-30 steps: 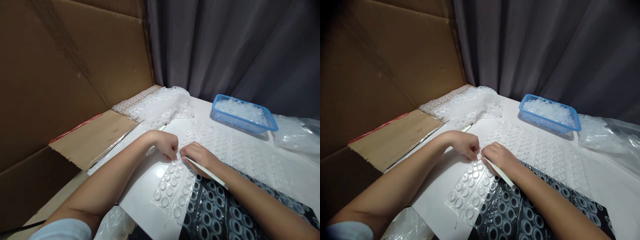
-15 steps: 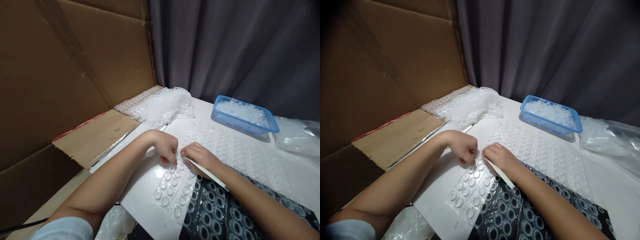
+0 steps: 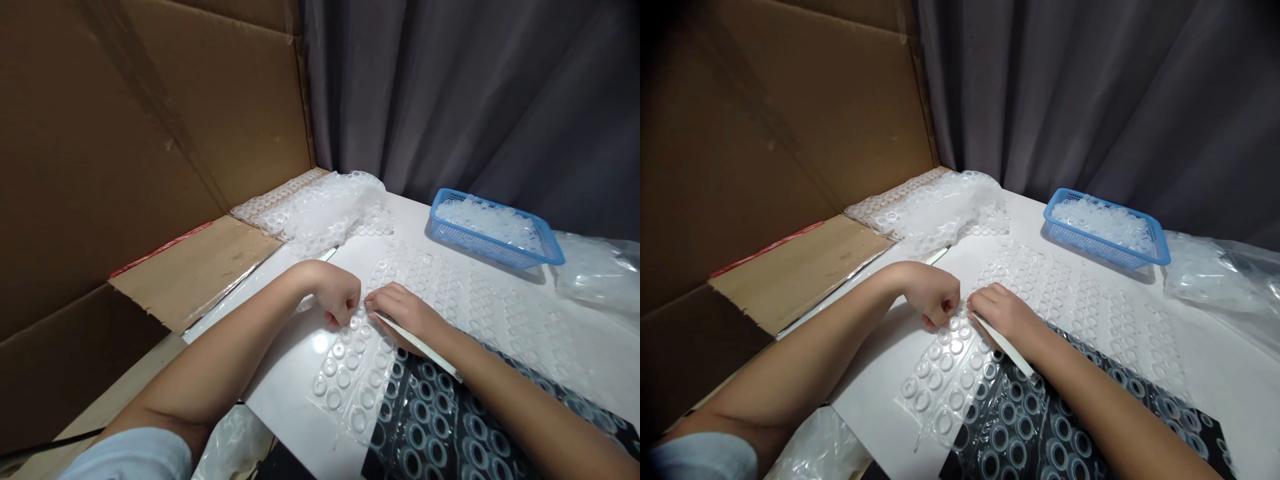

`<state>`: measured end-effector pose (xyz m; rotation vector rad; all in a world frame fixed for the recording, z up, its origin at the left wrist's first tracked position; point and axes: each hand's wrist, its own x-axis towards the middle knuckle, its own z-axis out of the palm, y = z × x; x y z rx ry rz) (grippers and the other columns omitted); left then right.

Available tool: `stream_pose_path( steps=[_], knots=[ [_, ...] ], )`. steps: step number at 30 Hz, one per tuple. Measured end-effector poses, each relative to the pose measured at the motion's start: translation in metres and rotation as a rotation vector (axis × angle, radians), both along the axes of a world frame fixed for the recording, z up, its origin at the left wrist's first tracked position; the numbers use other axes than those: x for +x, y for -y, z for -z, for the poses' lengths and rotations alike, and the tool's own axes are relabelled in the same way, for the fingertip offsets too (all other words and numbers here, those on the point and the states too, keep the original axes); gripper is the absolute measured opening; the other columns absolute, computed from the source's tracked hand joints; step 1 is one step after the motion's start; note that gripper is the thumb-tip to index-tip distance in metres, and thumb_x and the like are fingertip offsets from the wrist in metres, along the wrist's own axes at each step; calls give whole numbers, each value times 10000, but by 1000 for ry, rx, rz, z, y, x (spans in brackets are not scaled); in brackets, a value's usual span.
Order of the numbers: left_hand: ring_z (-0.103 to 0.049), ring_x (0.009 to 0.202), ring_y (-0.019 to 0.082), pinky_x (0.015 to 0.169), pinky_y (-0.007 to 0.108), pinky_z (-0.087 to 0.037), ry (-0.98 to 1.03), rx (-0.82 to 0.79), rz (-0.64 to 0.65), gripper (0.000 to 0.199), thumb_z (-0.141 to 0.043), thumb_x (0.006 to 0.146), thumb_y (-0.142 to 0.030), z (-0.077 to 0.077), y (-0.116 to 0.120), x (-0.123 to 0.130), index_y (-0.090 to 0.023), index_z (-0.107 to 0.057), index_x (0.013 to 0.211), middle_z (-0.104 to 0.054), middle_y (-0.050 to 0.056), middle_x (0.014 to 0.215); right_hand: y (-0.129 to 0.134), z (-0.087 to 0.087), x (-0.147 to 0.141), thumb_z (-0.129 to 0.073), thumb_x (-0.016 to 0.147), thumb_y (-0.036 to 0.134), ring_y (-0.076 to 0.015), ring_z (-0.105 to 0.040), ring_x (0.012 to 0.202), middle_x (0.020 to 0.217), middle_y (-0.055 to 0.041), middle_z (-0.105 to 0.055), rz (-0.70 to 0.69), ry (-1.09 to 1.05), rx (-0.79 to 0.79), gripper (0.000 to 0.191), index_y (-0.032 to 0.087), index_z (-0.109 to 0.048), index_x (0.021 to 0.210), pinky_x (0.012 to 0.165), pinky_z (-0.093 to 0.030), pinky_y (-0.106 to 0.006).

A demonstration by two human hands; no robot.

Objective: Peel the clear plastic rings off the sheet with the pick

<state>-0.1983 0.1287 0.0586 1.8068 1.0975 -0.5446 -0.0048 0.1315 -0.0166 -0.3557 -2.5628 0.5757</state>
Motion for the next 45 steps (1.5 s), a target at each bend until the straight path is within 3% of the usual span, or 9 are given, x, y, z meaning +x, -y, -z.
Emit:
stream_pose_path(
  steps=[11,18,26,35,45],
  knots=[
    [-483,484,120,513,240,-362,-184,96,10,49,-624,588,-191,-2,0,-3,-166,-629,547,-580,-16,500,1,-1,0,-432,914,204,-198,-535,902,953,-74,-611,-4,5,-15,99,187,-529,932,808,-457,-354],
    [-524,519,136,558,252,-385,-131,102,-32,352,-595,734,-463,-1,-5,-4,-153,-603,568,-607,16,542,0,0,0,-451,911,201,-193,-536,896,944,-68,-610,-8,-3,-8,78,184,-526,921,822,-449,-345],
    [-558,575,121,589,218,-395,92,-2,-72,142,-591,735,-295,11,-13,-13,-166,-588,676,-614,-19,618,1,-1,1,-448,910,192,-184,-536,904,944,-75,-614,-13,-11,8,77,176,-524,905,830,-446,-330],
    [-541,527,141,547,248,-432,-74,-13,-185,108,-544,678,-180,10,-11,-7,-152,-557,574,-561,-6,525,0,0,0,-457,901,189,-184,-546,893,932,-76,-622,-3,3,7,87,169,-537,928,833,-449,-336],
    [-569,531,139,576,258,-458,-65,-30,-168,141,-558,692,-200,12,-12,-7,-153,-566,560,-601,2,552,1,-8,0,-474,878,184,-199,-583,943,975,-77,-647,42,-26,-85,82,190,-554,895,842,-475,-369]
  ],
)
